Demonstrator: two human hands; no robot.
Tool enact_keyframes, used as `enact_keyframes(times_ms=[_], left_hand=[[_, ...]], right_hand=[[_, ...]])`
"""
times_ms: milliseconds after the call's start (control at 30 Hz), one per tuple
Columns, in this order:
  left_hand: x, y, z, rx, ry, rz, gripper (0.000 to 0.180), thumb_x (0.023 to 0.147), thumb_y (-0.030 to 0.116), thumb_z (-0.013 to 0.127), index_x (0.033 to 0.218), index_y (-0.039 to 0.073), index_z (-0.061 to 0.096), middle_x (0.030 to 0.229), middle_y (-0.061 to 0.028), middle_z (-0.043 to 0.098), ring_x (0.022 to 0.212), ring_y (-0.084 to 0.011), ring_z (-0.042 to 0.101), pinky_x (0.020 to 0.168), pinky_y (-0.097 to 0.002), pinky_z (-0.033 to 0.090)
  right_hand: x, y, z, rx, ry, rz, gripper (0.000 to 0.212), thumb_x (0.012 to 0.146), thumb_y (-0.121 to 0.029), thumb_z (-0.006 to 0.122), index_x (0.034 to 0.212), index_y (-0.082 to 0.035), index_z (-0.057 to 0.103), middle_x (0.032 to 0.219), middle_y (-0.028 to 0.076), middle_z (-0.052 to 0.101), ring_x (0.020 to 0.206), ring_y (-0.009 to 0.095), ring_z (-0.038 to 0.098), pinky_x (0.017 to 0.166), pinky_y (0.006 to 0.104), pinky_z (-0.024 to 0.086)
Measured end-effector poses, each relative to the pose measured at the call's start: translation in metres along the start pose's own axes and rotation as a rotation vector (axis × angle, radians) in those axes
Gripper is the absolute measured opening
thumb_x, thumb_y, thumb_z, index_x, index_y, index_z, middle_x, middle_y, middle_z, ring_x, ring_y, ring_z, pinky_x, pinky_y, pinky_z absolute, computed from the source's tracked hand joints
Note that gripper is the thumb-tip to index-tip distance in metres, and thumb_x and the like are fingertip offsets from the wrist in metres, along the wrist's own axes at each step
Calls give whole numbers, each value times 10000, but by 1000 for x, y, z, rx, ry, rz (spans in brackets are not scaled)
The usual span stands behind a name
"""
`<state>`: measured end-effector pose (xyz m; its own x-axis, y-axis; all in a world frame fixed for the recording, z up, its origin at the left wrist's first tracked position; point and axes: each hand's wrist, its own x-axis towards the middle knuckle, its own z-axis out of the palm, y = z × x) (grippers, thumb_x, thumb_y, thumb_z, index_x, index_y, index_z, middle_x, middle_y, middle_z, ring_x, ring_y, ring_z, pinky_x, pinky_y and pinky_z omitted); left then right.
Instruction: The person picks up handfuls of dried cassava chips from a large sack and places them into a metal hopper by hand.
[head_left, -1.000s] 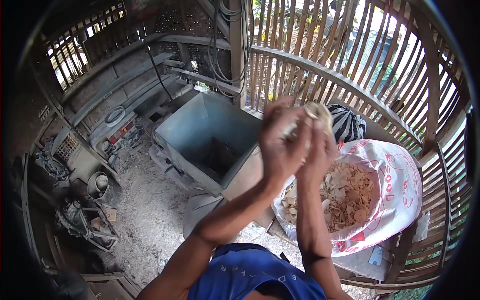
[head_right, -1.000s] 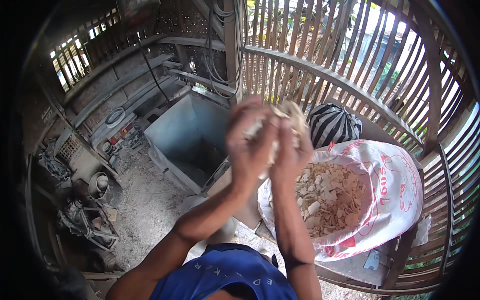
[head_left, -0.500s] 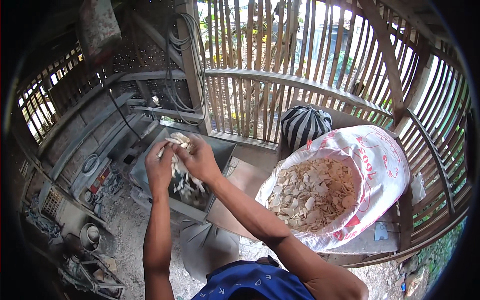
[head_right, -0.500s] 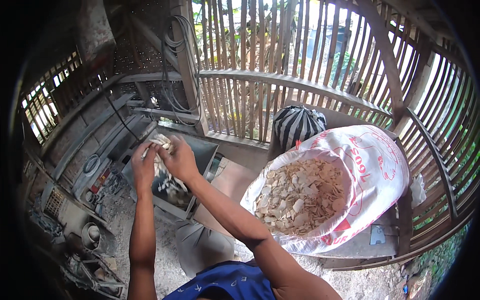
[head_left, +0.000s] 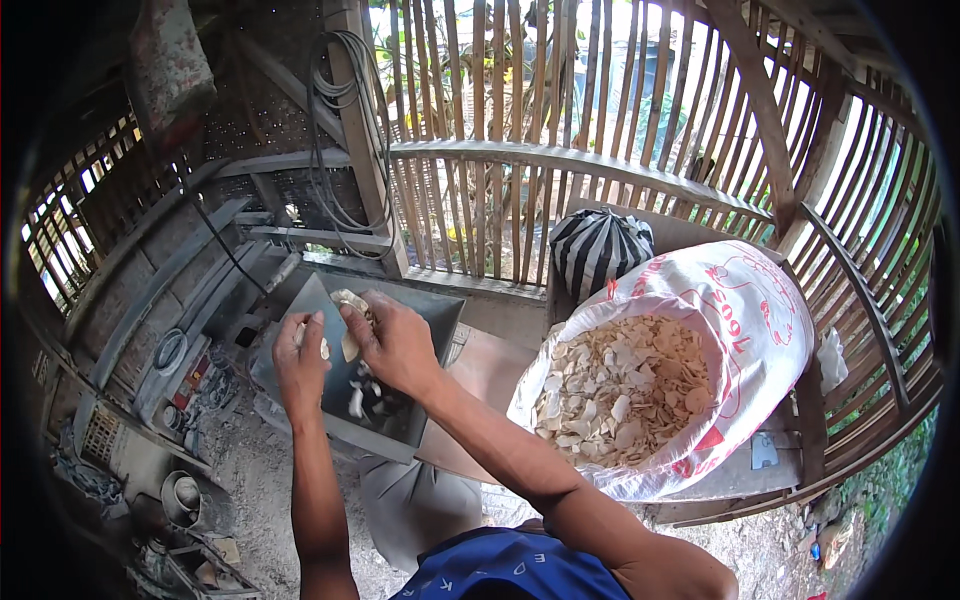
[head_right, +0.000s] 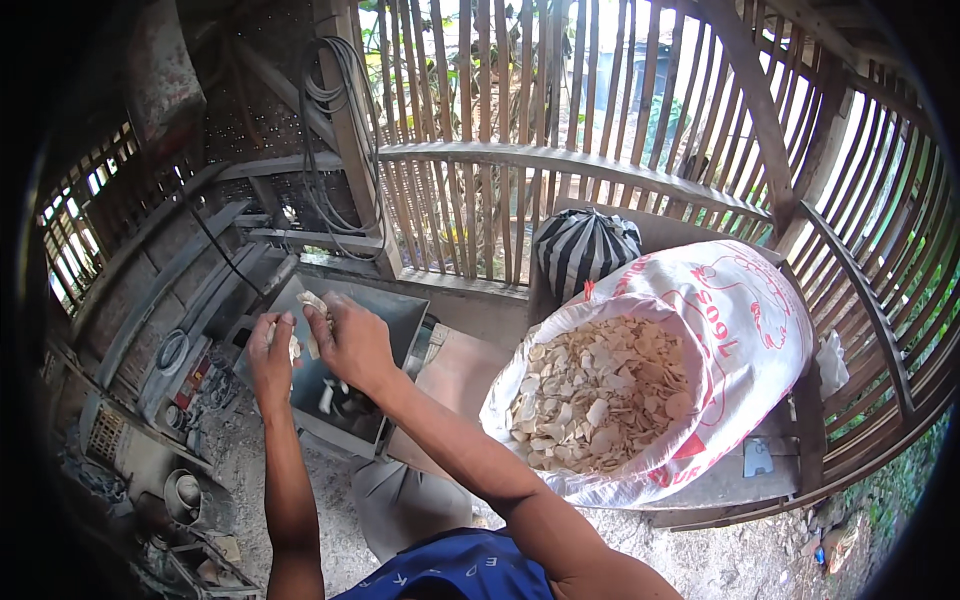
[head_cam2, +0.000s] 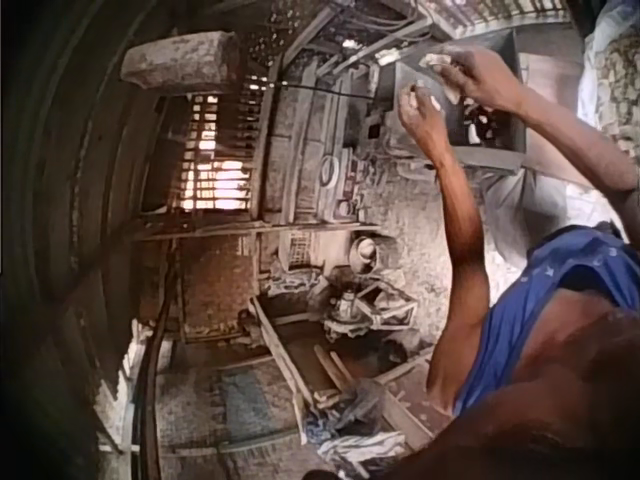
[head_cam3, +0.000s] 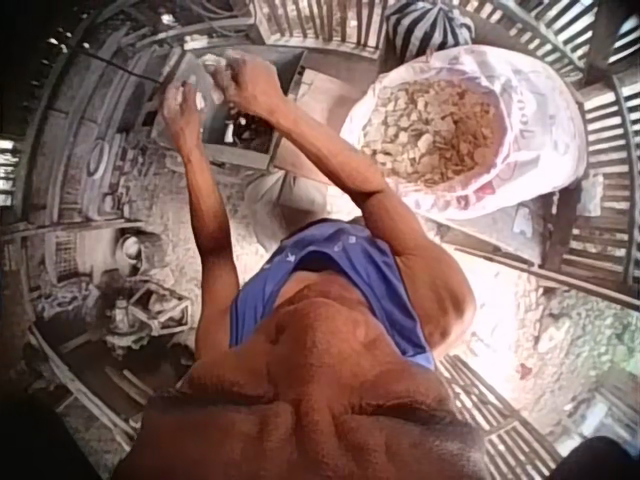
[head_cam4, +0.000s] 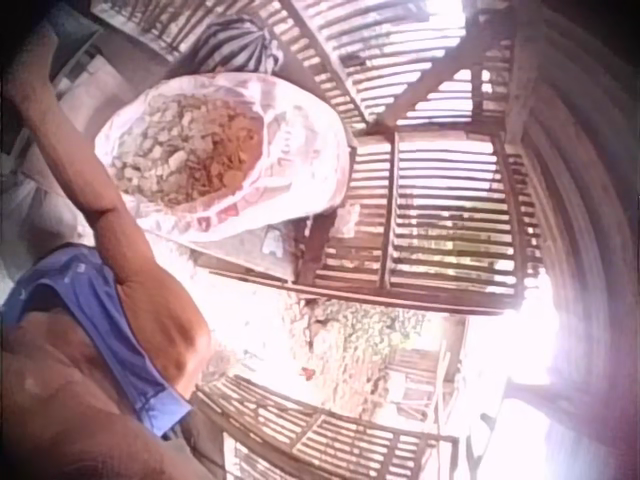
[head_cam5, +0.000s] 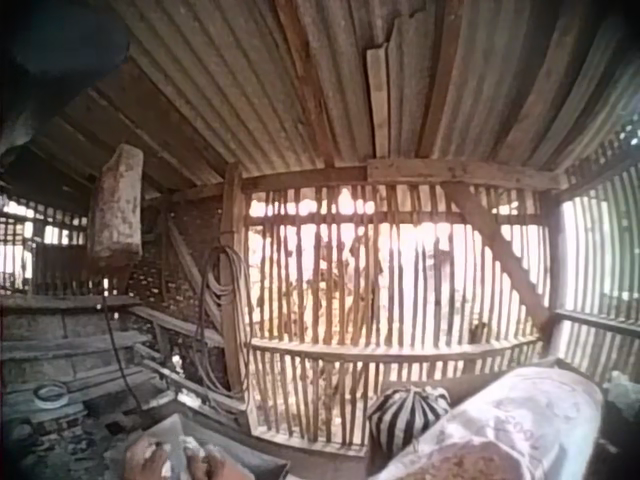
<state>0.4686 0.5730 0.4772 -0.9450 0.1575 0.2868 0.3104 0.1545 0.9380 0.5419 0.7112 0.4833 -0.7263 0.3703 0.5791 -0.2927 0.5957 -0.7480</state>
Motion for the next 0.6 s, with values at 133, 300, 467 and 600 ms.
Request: enact_keyframes(times_ms=[133,300,467,600], left_hand=[[7,-20,-5,-8,11,123,200,896,164,670,1025,15,635,939,-58,634,774,-119,597,605,-261,507],[11,-34,-8,23,24,291,216,833,54,696,1040,19,648,1004,-75,638,856,-127,620,641,-264,514],[-1,-5,4,-4,-1,48,249,833,129,768,1012,-9,662,939,-87,661,734,-139,634,591,-276,500],[2,-17,-4,72,33,188,199,876,166,751,911,-12,670,784,-53,634,630,-108,588,552,-252,464]], right_hand=[[-2,1,7,36,17,-94,233,938,-229,648,1022,-20,705,908,178,658,816,406,643,705,458,497],[-5,5,11,41,2,-124,241,818,-37,681,1050,-62,743,1002,151,677,866,368,663,762,426,525],[-4,17,7,36,0,-92,267,788,7,625,1025,-61,726,1006,137,661,907,370,662,777,443,538],[-6,9,12,53,22,-106,289,759,71,586,992,-32,723,1015,159,663,919,374,658,792,427,530]])
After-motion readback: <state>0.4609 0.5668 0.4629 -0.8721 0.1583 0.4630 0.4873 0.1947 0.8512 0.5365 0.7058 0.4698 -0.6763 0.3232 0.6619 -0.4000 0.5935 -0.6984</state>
